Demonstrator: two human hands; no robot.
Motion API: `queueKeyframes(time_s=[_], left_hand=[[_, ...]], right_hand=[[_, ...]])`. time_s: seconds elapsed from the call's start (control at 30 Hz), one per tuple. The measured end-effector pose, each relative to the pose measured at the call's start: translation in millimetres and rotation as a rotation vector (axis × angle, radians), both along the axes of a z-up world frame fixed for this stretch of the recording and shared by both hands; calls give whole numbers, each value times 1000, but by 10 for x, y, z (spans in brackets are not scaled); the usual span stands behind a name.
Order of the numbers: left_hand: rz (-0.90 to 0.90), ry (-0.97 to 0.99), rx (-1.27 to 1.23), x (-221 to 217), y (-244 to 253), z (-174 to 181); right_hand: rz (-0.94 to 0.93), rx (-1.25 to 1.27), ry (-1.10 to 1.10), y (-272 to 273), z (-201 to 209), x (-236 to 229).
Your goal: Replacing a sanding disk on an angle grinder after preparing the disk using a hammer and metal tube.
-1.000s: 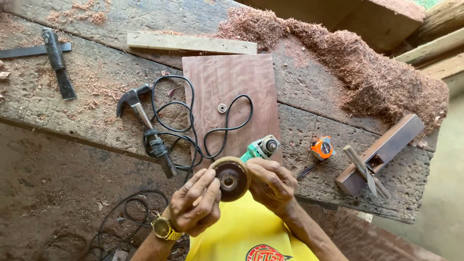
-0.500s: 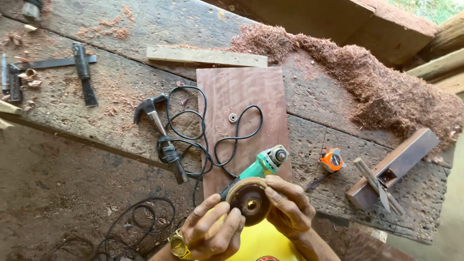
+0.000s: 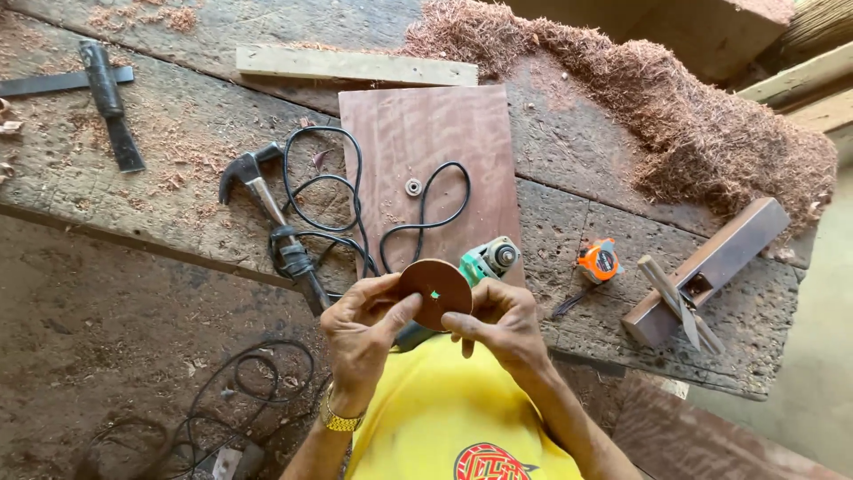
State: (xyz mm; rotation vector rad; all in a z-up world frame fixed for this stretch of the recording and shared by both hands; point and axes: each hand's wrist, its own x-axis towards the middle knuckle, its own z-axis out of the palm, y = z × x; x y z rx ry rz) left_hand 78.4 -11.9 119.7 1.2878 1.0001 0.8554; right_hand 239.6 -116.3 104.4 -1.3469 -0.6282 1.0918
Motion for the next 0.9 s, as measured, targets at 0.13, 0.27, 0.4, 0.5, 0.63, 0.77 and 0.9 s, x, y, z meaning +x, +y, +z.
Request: queueKeyframes(time_s=[0.13, 0.27, 0.4, 0.5, 0.63, 0.77, 0.9], left_hand=[[54, -89, -142, 43, -43, -125], [66, -91, -67, 61, -57, -106], [59, -148, -81, 53, -39, -114], [44, -179, -102, 39, -19, -122], [36, -206, -114, 25, -19, -123], [7, -259, -149, -7, -16, -198], [-84, -140, -229, 10, 36, -223]], right_hand=[[-42, 22, 351, 8, -169, 15], [-53, 6, 391, 1, -257, 9], [-53, -15, 389, 4, -278, 9], [-49, -22, 373, 15, -295, 16], [-59, -47, 384, 16, -321, 20], [-61, -30, 376, 11, -360, 26], [-72, -25, 354, 28, -420, 10]])
